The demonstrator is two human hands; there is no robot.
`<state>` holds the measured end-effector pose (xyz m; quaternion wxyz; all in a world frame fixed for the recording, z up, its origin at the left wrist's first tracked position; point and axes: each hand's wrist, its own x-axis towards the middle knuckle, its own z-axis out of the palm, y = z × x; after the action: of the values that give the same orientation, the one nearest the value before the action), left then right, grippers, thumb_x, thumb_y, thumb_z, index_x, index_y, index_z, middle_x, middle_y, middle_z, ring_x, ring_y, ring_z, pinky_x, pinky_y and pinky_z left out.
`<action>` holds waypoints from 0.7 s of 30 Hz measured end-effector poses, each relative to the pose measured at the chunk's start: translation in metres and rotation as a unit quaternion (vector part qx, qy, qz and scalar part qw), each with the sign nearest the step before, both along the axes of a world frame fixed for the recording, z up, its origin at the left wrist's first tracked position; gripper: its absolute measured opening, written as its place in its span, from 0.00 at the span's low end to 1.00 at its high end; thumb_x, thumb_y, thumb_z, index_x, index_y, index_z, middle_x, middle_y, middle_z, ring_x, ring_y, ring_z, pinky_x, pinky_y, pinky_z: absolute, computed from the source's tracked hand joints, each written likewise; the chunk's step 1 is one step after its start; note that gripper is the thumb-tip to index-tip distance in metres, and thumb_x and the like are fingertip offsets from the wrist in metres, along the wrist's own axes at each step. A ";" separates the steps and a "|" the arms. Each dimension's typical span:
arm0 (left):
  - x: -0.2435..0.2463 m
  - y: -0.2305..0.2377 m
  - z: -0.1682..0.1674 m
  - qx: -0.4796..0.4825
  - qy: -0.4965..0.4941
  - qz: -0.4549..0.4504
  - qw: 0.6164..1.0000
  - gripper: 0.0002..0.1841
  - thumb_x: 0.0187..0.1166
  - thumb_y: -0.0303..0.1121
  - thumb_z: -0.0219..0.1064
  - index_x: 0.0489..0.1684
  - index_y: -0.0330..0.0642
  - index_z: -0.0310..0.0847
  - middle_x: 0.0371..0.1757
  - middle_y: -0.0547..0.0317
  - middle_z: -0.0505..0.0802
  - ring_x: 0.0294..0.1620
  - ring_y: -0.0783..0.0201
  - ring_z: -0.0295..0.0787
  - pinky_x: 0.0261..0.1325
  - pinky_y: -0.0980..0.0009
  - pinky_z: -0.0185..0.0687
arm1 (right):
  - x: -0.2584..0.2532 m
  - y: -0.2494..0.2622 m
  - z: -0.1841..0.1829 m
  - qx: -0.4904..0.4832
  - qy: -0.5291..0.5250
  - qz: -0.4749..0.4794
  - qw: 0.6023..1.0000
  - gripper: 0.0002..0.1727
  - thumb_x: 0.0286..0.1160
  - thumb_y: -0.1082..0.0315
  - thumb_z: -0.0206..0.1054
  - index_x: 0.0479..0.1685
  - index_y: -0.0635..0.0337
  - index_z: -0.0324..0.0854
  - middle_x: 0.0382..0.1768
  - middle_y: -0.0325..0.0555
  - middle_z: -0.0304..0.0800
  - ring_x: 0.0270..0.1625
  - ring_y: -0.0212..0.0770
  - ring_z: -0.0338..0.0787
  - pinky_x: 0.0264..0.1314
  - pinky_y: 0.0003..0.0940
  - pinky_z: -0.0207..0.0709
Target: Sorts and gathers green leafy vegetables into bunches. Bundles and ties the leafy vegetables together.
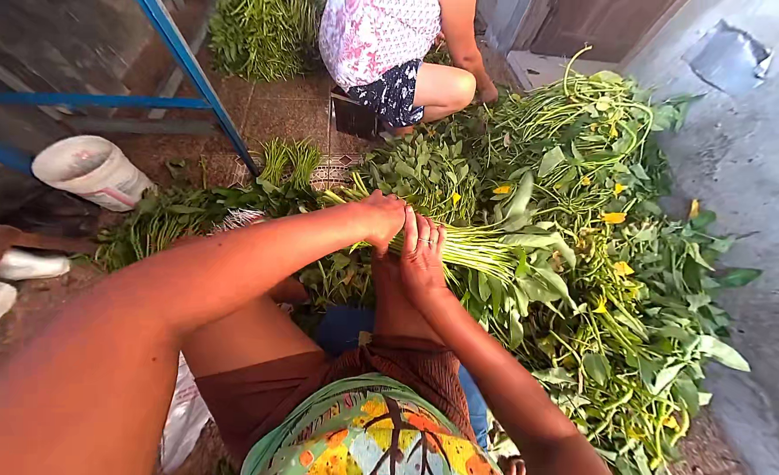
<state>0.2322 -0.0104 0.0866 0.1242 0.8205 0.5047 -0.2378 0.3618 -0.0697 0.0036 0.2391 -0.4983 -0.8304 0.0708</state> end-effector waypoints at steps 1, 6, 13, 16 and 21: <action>-0.003 0.000 -0.004 0.014 -0.019 -0.003 1.000 0.42 0.60 0.40 0.86 0.77 0.33 0.73 0.79 0.40 0.77 0.81 0.39 0.70 0.78 0.37 0.64 | 0.012 0.006 0.023 -0.079 0.023 0.030 0.996 0.58 0.59 0.56 0.85 0.91 0.69 0.55 0.83 0.76 0.63 0.84 0.71 0.68 0.86 0.64 0.60; -0.007 -0.006 -0.010 0.031 -0.060 -0.011 0.998 0.47 0.60 0.39 0.87 0.84 0.38 0.67 0.79 0.39 0.78 0.81 0.37 0.71 0.78 0.36 0.64 | 0.080 0.099 0.058 -0.224 -0.041 0.107 0.968 0.72 0.44 0.34 0.87 0.91 0.65 0.54 0.86 0.74 0.59 0.85 0.72 0.66 0.82 0.71 0.63; -0.024 0.002 -0.008 0.008 -0.097 -0.009 0.995 0.43 0.56 0.43 0.89 0.75 0.36 0.77 0.70 0.39 0.84 0.71 0.39 0.80 0.70 0.40 0.76 | 0.061 0.069 0.035 -0.353 -0.148 0.108 0.917 0.71 0.41 0.40 0.91 0.94 0.49 0.52 0.74 0.64 0.78 0.73 0.63 0.82 0.73 0.66 0.74; -0.016 -0.032 -0.017 0.168 -0.090 -0.028 0.981 0.48 0.62 0.31 0.86 0.86 0.28 0.62 0.84 0.33 0.73 0.88 0.34 0.60 0.88 0.31 0.47 | 0.056 0.072 0.033 -0.355 -0.160 0.076 0.918 0.62 0.49 0.43 0.89 0.89 0.56 0.58 0.67 0.65 0.83 0.70 0.62 0.84 0.73 0.64 0.74; -0.006 -0.078 -0.022 0.169 0.078 -0.014 0.982 0.45 0.89 0.44 0.59 0.93 0.24 0.34 0.95 0.30 0.42 0.97 0.41 0.24 0.91 0.36 0.23 | 0.051 0.080 0.034 -0.367 -0.163 0.085 0.912 0.49 0.54 0.47 0.87 0.76 0.63 0.71 0.59 0.64 0.87 0.65 0.62 0.86 0.69 0.65 0.76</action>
<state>0.2260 -0.0887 0.0644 -0.0592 0.8158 0.5342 -0.2136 0.4126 0.0108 0.0381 -0.1057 -0.4833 -0.8126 0.3081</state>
